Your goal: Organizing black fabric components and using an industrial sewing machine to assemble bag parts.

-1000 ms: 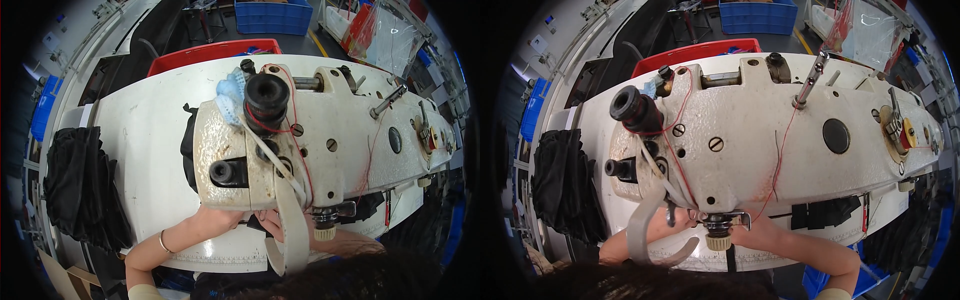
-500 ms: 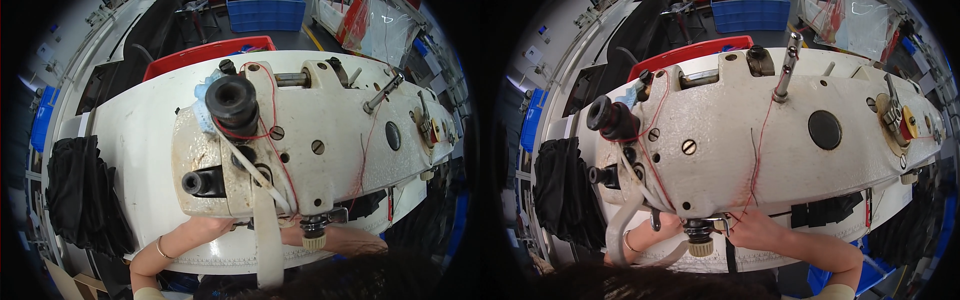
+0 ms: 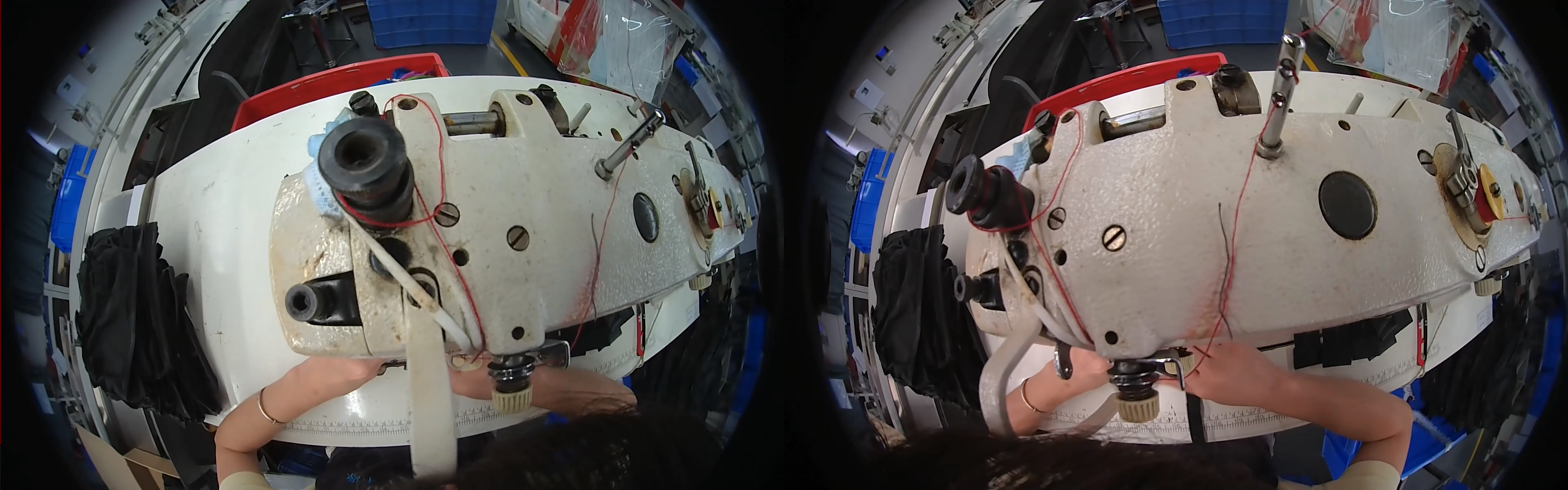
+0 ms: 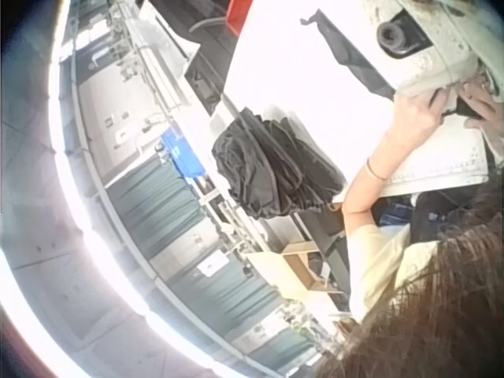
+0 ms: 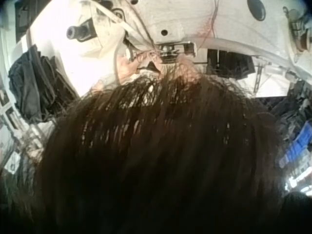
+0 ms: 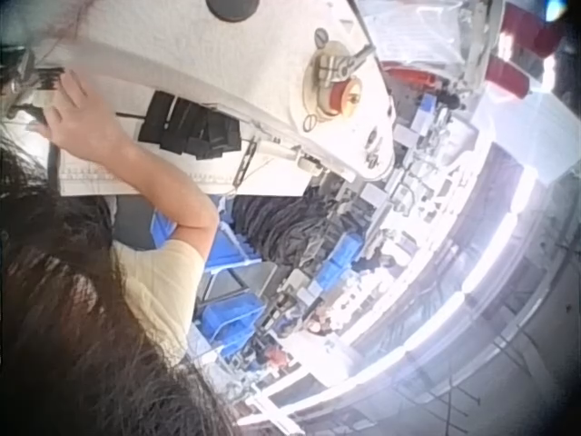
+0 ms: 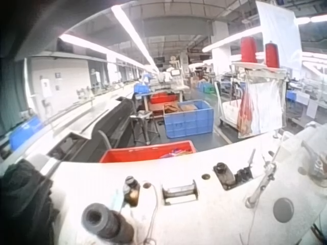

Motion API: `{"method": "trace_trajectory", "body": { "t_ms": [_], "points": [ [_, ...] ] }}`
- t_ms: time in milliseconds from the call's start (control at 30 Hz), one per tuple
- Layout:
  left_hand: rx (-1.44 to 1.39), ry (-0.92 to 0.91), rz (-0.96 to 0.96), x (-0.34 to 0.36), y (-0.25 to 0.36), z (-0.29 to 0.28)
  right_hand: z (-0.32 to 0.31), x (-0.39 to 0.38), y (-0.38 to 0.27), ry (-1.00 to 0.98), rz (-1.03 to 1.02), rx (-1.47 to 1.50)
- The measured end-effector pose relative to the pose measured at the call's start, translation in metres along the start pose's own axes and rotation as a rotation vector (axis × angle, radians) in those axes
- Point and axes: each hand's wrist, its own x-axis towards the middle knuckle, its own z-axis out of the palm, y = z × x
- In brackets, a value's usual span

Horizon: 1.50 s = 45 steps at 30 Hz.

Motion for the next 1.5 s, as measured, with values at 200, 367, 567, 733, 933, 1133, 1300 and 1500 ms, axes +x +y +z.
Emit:
{"method": "trace_trajectory", "body": {
  "t_ms": [200,367,567,733,933,1133,1300,1500],
  "points": [
    [-0.044,0.111,-0.076,0.0,0.002,0.012,0.009,-0.004,0.011,0.085,0.181,0.186],
    [0.05,0.121,-0.009,0.006,0.008,-0.005,0.017,-0.007,0.024,0.154,0.293,0.325],
    [0.107,0.156,0.05,0.008,0.009,-0.007,0.016,0.001,0.004,0.136,0.084,0.014],
    [0.074,0.149,-0.026,0.016,-0.014,0.0,0.003,0.014,0.016,0.152,0.085,-0.035],
    [-0.023,0.277,-0.129,0.021,-0.016,-0.005,0.007,0.011,0.025,0.092,0.3,-0.036],
    [0.104,0.188,-0.299,0.01,-0.004,-0.012,0.021,0.015,0.017,0.211,0.224,0.028],
    [0.305,-0.055,-0.147,-0.01,0.042,-0.04,-0.024,0.002,-0.05,-0.042,0.235,0.925],
    [-0.111,-0.2,0.155,-0.018,0.013,-0.048,-0.024,0.007,-0.065,-0.301,0.801,1.42]
  ]
}}
